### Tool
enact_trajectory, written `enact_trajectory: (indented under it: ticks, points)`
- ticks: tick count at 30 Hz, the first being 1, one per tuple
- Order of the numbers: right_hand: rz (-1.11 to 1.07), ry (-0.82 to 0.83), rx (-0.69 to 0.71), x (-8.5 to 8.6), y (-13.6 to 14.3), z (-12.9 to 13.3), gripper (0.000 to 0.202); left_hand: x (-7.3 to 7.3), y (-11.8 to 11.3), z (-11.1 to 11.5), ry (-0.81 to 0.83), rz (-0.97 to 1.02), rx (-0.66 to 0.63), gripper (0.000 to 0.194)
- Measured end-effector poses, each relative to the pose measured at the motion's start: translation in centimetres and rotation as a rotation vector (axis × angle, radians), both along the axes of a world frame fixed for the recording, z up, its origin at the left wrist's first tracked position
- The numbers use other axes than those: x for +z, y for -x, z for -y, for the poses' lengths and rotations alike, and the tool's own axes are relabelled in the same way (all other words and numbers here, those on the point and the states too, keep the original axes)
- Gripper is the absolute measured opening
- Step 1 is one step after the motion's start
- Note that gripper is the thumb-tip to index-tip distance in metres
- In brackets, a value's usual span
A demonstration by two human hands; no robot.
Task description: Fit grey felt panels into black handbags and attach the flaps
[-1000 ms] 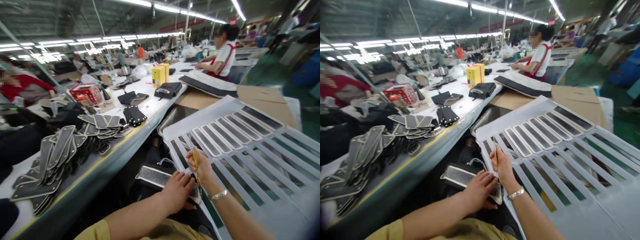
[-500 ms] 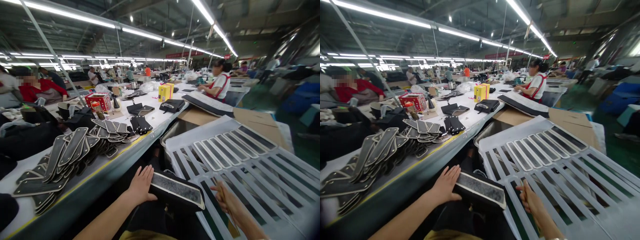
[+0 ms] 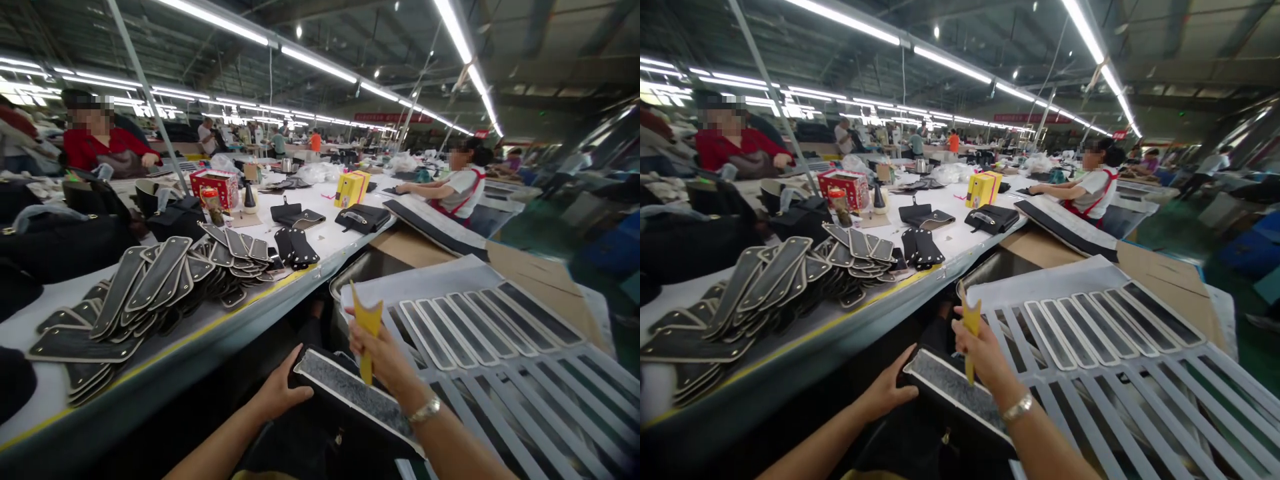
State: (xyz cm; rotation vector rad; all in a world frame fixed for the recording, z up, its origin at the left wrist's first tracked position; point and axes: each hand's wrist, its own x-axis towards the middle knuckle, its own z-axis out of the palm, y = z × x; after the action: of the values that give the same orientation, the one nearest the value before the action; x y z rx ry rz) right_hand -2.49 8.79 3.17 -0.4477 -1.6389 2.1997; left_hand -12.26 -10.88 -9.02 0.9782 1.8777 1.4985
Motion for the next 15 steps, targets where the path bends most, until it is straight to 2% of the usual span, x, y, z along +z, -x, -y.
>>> enact_trajectory:
  ticks: [3, 6, 10, 15]
  points:
    - [-0.044, 0.047, -0.087, -2.8, 6.4, 2.7, 0.037, 0.7, 0.9, -1.0, -0.074, 0.310, 0.121, 0.061]
    - [-0.032, 0.134, -0.172, -4.9, 10.0, 3.5, 0.040, 1.4, 2.3, -2.4, -0.099, 0.642, 0.111, 0.054]
    - [-0.022, 0.186, -0.173, -5.8, 11.3, 3.7, 0.039, 1.5, 3.8, -3.5, -0.100, 0.729, 0.055, 0.048]
    - [0.005, 0.106, -0.128, -6.5, 11.4, 4.8, 0.034, 0.9, 4.3, -3.5, -0.109, 0.772, 0.093, 0.039]
